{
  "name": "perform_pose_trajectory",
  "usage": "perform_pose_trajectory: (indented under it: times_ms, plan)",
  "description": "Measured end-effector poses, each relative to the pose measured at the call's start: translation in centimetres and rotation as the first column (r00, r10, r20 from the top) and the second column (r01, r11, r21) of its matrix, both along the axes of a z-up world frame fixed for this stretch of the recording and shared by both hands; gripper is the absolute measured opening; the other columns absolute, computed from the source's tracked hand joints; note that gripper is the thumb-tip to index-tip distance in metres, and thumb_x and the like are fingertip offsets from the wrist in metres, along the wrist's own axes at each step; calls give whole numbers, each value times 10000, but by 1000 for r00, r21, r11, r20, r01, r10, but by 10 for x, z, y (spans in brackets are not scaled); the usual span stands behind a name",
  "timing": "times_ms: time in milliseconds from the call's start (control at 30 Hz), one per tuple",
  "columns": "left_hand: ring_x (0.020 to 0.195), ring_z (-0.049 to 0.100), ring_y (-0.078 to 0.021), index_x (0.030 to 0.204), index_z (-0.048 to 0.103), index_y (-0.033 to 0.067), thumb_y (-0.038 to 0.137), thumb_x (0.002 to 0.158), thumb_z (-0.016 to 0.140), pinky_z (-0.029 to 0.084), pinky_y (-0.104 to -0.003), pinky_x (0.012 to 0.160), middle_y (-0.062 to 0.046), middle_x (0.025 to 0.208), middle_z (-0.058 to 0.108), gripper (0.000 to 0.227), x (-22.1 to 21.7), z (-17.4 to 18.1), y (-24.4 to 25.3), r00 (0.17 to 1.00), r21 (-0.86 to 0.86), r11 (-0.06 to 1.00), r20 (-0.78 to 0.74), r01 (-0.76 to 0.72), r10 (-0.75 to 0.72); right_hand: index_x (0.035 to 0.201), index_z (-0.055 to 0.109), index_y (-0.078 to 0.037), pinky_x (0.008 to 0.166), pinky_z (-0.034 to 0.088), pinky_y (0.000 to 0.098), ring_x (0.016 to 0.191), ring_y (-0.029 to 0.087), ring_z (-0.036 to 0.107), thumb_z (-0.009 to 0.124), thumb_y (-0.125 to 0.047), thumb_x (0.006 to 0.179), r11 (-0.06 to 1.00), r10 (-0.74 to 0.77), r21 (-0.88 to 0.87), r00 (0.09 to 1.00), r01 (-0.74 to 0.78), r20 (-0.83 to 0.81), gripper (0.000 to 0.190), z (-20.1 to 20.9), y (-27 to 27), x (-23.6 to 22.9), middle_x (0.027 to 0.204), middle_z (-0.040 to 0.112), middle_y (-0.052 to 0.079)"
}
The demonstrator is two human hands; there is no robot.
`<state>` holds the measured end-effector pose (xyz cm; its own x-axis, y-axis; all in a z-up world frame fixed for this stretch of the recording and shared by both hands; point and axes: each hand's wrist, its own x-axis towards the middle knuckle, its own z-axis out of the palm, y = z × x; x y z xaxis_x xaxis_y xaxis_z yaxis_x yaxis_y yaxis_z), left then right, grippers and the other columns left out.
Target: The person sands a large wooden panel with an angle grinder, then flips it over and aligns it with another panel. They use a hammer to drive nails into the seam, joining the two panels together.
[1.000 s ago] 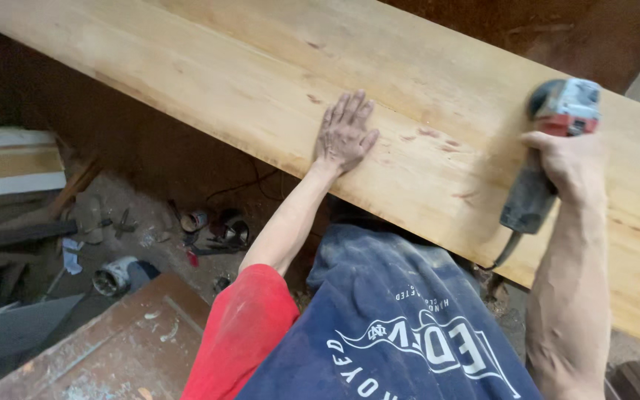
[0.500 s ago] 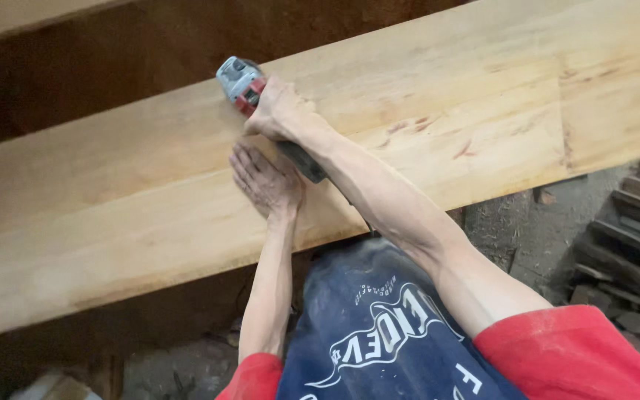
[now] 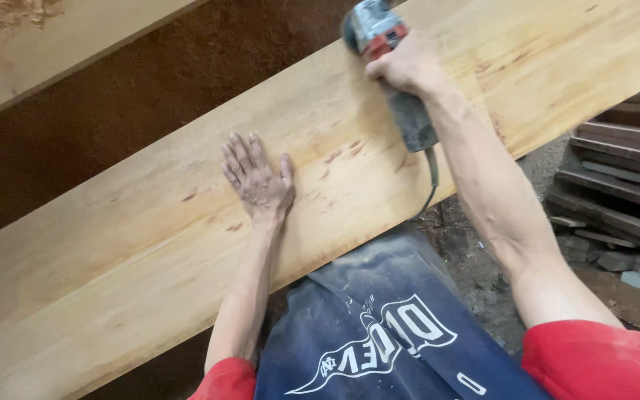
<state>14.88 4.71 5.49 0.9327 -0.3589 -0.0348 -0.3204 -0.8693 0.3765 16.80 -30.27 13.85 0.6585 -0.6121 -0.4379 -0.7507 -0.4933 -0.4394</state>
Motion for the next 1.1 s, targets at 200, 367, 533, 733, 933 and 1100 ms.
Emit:
perform_pose_trajectory:
  times_ms: [200,367,533,733,933,1100]
  plan:
    - [1579,105,-403,1611,375,95,519,966,616,107,-588,1257,-196,1712,173,809,14,9,-21,999,26,1000,-47,9,-8,1002,754,-13,788,566,328,888,157,699,906,-300,652,996,-72,50,993,68,90,478,-5,-128,-29,1006,744,80]
    - [1581,116,-391,1601,388,130,527,953,624,109,-583,1266,-168,1711,184,796,15,11,-21,1000,46,999,-8,-1,1,1057,729,-48,694,583,335,827,145,691,868,-173,683,964,-195,217,963,153,187,418,8,-138,-30,984,732,49]
    - [1568,143,-374,1582,396,135,524,911,637,115,-569,1252,-146,1695,231,812,12,0,-22,999,-4,999,-25,-39,39,1035,716,-41,717,576,337,821,169,700,873,-246,671,981,-95,177,994,83,61,446,13,-61,-3,958,737,82]
    - [1526,322,-365,1539,435,48,401,961,653,243,-533,1254,-151,1625,384,711,9,-15,-20,984,-266,960,127,-87,124,1121,669,-20,823,573,363,919,233,715,832,-313,628,946,261,177,963,-270,72,597,19,91,40,978,735,130]
    - [1383,562,-375,1439,566,39,211,1092,540,434,-463,1181,-209,1491,577,388,5,19,37,909,-735,670,200,-107,366,1121,693,-27,820,594,381,953,276,726,818,-355,683,832,516,237,856,-502,2,561,27,253,60,1025,743,174]
    - [1400,546,-383,1384,603,40,210,1060,611,434,-476,1202,-179,1465,595,366,21,74,148,961,-613,790,230,23,151,1375,531,-144,877,568,462,1087,347,687,728,-432,866,682,699,260,714,-683,39,618,9,361,22,1223,676,197]
